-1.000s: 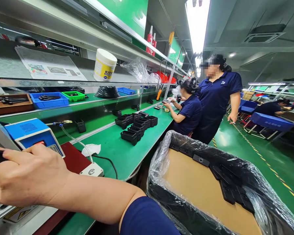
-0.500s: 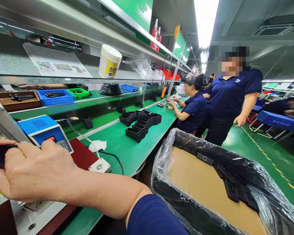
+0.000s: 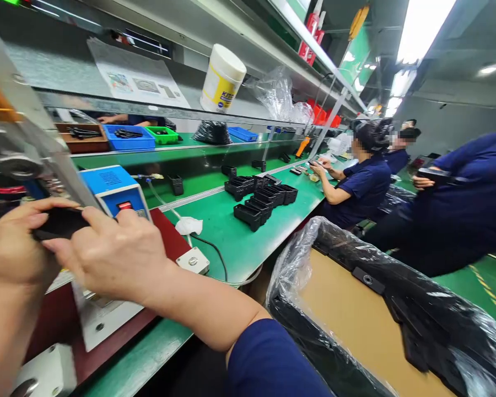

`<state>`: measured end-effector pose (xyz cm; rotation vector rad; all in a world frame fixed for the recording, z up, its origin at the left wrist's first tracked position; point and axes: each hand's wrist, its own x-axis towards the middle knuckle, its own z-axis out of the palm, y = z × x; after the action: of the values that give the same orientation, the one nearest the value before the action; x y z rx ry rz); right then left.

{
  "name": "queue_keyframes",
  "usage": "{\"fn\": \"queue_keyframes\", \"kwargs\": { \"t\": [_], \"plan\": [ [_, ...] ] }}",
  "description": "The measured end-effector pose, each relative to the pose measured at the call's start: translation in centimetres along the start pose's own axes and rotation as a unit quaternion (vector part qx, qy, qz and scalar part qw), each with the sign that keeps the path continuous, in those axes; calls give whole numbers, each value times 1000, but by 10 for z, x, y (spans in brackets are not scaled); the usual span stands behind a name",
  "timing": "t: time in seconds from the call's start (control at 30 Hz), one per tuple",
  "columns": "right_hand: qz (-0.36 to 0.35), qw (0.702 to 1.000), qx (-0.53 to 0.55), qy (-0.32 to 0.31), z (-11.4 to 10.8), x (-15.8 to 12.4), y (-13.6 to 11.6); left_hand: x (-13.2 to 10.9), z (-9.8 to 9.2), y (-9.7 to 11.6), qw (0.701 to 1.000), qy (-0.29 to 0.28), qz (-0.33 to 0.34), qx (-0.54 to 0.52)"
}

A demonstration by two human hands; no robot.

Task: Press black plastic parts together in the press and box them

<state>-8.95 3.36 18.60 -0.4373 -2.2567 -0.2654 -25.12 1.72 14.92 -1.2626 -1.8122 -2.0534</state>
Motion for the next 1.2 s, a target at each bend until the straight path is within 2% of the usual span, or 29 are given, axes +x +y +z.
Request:
{"fn": "queue_keyframes", "kwargs": {
  "t": [0.2, 0.33, 0.43, 0.77, 1.0, 1.13, 1.2],
  "plan": [
    [-25, 989, 135, 49, 6, -3, 19, 1, -1, 9, 997, -67, 7, -27],
    [12, 965, 252, 65, 8, -10, 27, 1, -3, 9, 996, -81, -8, -28],
    [46, 951, 294, 84, 8, -15, 26, -2, -3, 11, 996, -82, -13, -36],
    [53, 949, 282, 128, 12, -13, 18, 1, -3, 15, 988, -107, -53, -100],
    [63, 940, 280, 184, 22, -15, 12, 0, -2, 17, 976, -124, -68, -168],
    [68, 934, 281, 210, 27, -13, 10, 3, -12, 12, 986, -116, -50, -108],
    [87, 939, 257, 209, 22, -14, 5, 0, -2, 15, 991, -121, -18, -58]
  ]
}}
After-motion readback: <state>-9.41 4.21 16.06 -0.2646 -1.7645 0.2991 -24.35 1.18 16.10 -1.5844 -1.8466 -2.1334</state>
